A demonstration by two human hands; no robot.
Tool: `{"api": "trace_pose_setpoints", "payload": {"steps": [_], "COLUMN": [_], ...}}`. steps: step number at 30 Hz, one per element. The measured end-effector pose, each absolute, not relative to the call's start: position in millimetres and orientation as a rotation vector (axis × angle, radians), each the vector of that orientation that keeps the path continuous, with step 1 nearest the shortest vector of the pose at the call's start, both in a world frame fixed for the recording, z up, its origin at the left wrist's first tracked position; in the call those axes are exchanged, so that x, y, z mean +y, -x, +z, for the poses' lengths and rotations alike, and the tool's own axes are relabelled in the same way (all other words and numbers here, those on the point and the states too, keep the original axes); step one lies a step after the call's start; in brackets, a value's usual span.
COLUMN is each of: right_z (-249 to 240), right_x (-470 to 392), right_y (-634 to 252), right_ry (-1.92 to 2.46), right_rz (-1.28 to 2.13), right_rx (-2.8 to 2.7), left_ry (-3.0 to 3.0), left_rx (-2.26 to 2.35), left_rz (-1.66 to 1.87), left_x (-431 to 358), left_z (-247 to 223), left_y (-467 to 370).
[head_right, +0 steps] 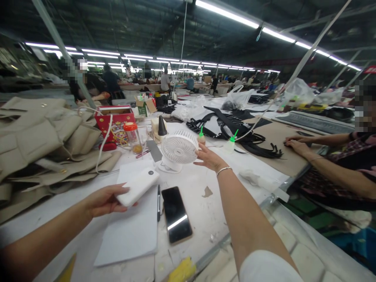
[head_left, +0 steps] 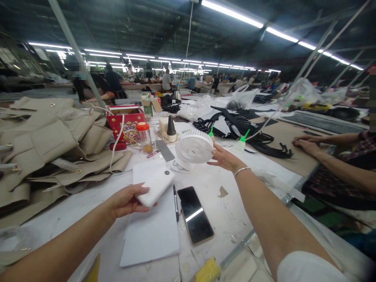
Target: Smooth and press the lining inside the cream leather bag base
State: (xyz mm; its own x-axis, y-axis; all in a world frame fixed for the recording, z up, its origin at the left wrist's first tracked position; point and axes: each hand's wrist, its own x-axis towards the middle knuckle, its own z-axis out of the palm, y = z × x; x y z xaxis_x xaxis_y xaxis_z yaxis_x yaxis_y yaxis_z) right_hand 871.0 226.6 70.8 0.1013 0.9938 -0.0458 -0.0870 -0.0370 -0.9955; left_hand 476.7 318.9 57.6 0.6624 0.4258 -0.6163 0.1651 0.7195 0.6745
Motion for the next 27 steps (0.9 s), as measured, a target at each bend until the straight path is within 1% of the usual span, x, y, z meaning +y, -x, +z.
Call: {"api": "trace_pose_setpoints", "payload": {"steps": [11,15,18,22,27], "right_z": [75,74,74,85,105], "right_x": [208,208,204,195,205], "right_y": [-848,-841,-837,-829,-812], "right_ry": [1.29,1.481,1.623,1.578,1.669], "right_rz": [1.117,1.026,0.962,0.912,0.705], "right_rx": [-1.109,-1.107,-1.007,-0.892,-1.203], "left_ry": [-0.769,-0.777,-0.788,-0.797,-0.786], "left_rx": [0.829,0.8,0.793,0.833,0.814], "left_rz": [0.155,0.129,0.114,0.113,0.099], "left_x": [309,307,307,303,290], "left_z": [58,58,58,55,54], "left_y": [-455,-446,-442,-439,-436]}}
